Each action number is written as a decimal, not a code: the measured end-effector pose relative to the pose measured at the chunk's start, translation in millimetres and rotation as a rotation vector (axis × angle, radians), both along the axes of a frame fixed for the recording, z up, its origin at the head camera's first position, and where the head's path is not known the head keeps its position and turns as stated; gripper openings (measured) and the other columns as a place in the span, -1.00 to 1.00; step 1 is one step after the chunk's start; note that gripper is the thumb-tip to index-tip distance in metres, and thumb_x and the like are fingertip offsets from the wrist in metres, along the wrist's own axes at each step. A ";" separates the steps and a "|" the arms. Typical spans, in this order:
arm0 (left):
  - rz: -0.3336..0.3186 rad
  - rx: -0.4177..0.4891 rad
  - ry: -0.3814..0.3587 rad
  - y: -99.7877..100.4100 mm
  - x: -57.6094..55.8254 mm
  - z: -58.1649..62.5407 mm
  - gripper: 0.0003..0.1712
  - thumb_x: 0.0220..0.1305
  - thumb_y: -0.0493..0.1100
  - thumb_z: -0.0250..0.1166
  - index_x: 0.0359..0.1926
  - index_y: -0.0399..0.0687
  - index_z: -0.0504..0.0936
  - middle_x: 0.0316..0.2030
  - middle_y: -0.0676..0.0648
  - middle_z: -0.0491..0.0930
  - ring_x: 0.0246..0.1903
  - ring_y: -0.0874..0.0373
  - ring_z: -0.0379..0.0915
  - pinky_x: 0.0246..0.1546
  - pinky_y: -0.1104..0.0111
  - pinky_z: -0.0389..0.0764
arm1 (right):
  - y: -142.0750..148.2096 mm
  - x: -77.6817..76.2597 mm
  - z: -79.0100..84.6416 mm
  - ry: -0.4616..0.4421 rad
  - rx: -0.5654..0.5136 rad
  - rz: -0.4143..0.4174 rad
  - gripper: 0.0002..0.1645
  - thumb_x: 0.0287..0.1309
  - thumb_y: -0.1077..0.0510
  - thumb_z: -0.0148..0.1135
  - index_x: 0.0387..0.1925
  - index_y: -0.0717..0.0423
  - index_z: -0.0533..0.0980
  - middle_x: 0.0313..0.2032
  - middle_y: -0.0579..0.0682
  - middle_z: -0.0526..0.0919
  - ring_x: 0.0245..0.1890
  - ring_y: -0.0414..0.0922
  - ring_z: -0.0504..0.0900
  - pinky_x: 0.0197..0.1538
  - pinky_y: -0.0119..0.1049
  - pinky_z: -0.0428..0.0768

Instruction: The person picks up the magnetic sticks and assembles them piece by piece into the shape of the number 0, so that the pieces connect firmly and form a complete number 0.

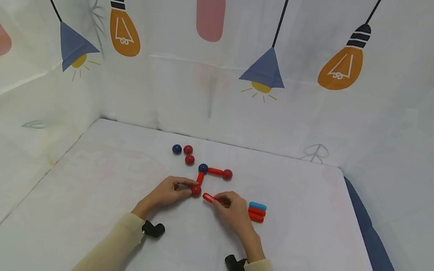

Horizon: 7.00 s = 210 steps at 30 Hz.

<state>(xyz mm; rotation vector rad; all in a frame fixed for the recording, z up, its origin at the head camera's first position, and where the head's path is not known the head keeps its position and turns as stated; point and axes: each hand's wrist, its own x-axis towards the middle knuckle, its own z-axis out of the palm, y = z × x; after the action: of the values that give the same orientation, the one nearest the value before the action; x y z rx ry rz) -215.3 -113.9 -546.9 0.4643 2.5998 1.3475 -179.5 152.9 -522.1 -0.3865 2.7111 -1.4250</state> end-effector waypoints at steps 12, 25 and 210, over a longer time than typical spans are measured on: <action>-0.004 0.000 0.014 0.1 1.3 1.5 -0.64 0.40 -0.12 0.33 0.19 0.17 0.72 0.16 0.04 0.70 0.06 0.13 0.55 0.04 0.26 0.53 | -19.6 2.9 -6.2 -0.012 0.005 -0.028 -0.81 0.21 0.17 0.47 -0.12 0.03 0.71 -0.22 -0.10 0.73 -0.24 -0.20 0.64 -0.09 -0.42 0.64; 0.015 0.005 -0.018 1.4 2.5 2.6 -0.64 0.40 -0.06 0.35 0.18 0.20 0.72 0.16 0.07 0.70 0.12 0.13 0.55 0.09 0.22 0.54 | -15.6 3.1 -4.4 -0.065 0.044 0.005 -0.74 0.22 0.18 0.46 -0.05 0.04 0.68 -0.18 -0.08 0.74 -0.25 -0.22 0.65 -0.08 -0.35 0.66; -0.182 0.022 0.035 -18.0 22.8 13.3 -0.71 0.21 -0.02 0.52 -0.04 0.16 0.76 -0.16 0.13 0.76 -0.44 0.29 0.49 -0.37 0.44 0.58 | -43.1 -70.8 5.6 -0.163 0.052 0.140 -0.73 0.31 0.09 0.39 0.00 0.07 0.65 -0.03 0.04 0.72 -0.36 -0.14 0.63 -0.31 -0.32 0.68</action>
<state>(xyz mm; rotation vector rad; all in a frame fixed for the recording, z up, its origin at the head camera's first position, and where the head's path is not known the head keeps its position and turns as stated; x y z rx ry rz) -192.5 -131.9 -533.6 0.7146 2.5014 1.3193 -250.3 109.8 -516.5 -0.4278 2.5324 -1.2875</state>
